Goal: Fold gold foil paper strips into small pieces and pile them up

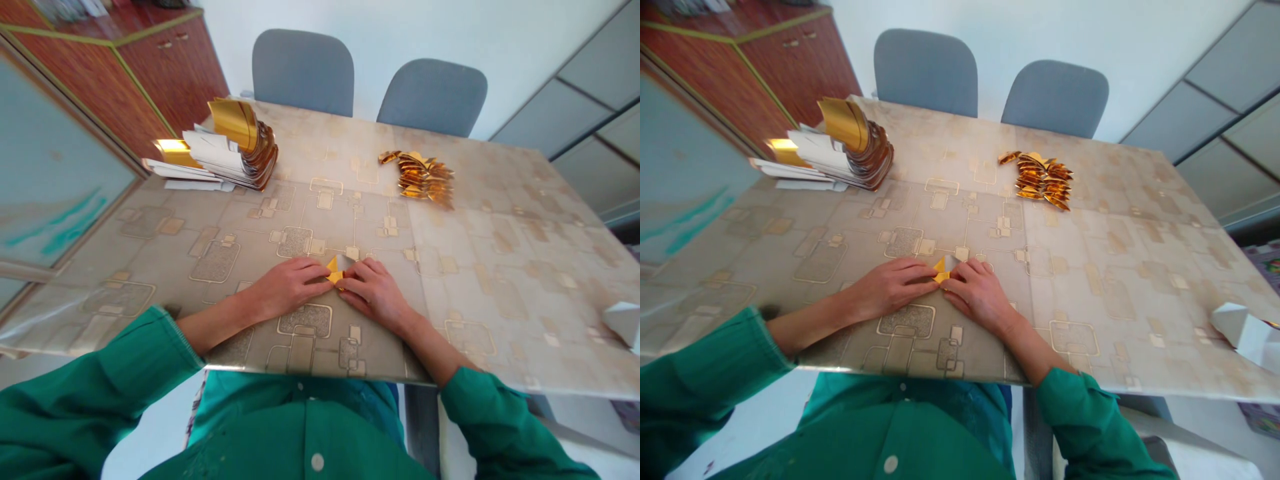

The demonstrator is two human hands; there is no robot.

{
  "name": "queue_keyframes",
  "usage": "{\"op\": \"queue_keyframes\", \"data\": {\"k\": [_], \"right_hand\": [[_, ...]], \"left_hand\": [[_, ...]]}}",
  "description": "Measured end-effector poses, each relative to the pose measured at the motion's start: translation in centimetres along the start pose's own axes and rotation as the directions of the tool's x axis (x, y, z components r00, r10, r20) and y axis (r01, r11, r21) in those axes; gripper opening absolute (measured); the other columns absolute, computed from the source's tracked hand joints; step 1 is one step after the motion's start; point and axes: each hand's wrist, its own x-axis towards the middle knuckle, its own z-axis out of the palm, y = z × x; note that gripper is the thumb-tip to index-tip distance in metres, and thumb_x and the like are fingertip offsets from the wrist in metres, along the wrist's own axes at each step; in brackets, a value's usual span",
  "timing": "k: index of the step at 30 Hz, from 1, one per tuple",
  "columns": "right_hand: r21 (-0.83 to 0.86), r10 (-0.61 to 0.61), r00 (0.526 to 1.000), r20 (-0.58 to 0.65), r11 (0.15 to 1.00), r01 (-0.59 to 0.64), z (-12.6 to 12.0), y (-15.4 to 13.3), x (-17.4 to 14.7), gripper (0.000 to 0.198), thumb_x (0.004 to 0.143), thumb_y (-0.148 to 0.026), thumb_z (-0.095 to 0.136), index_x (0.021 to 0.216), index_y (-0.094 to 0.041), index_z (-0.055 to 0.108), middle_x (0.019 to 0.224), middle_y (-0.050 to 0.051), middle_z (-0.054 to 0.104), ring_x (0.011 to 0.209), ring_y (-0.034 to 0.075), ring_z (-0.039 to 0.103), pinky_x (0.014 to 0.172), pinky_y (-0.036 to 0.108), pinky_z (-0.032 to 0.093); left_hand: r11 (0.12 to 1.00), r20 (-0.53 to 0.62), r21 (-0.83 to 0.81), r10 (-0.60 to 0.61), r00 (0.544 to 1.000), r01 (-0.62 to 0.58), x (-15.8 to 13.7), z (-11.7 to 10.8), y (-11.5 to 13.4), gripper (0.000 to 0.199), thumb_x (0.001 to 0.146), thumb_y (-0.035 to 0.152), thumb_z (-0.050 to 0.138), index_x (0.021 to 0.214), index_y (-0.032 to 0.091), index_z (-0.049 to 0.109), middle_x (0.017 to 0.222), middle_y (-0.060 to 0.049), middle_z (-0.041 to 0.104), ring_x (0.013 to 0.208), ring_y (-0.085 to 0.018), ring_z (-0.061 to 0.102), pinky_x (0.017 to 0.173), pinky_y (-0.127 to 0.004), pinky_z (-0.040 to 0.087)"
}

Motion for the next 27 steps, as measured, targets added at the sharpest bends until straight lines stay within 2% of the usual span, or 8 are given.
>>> {"op": "queue_keyframes", "data": {"k": [8,16,20,27], "right_hand": [[0.048,-0.101,0.994,0.034,0.994,0.100,-1.3,0.5,-0.4,0.027,0.101,-0.032,0.049,0.110,-0.021,0.072,0.103,0.009,0.066,0.094,0.021,0.053,0.084,0.036,0.045],[-0.015,-0.082,0.992,0.100,0.996,0.084,-0.9,0.5,-0.4,0.034,0.099,-0.037,0.051,0.126,-0.022,0.065,0.107,0.010,0.063,0.100,0.024,0.051,0.088,0.040,0.043],[-0.001,-0.076,0.991,0.108,0.997,0.076,-1.1,0.3,-0.2,0.034,0.100,-0.037,0.050,0.124,-0.022,0.066,0.105,0.010,0.062,0.098,0.024,0.051,0.085,0.040,0.043],[0.125,-0.097,0.990,0.105,0.989,0.084,-2.1,0.4,-0.1,0.029,0.100,-0.033,0.050,0.117,-0.021,0.070,0.106,0.010,0.064,0.100,0.021,0.055,0.089,0.040,0.045]], "left_hand": [[0.999,0.018,0.017,-0.050,0.999,0.050,-0.8,0.2,-0.2,0.024,0.096,0.017,0.056,0.117,0.019,0.068,0.122,-0.005,0.071,0.112,-0.023,0.062,0.093,-0.039,0.052],[0.997,0.022,0.077,-0.021,1.000,0.019,-0.8,0.1,-0.1,0.029,0.099,0.014,0.050,0.124,0.015,0.063,0.124,-0.006,0.069,0.113,-0.022,0.062,0.093,-0.036,0.052],[0.995,0.037,0.094,-0.034,0.999,0.031,-0.7,0.0,0.1,0.027,0.098,0.016,0.053,0.123,0.016,0.064,0.125,-0.007,0.069,0.113,-0.022,0.062,0.094,-0.037,0.050],[0.986,-0.003,0.115,-0.118,0.993,0.117,-0.7,-0.3,0.4,0.023,0.099,0.019,0.053,0.116,0.020,0.068,0.129,-0.006,0.067,0.115,-0.022,0.061,0.098,-0.039,0.047]]}}
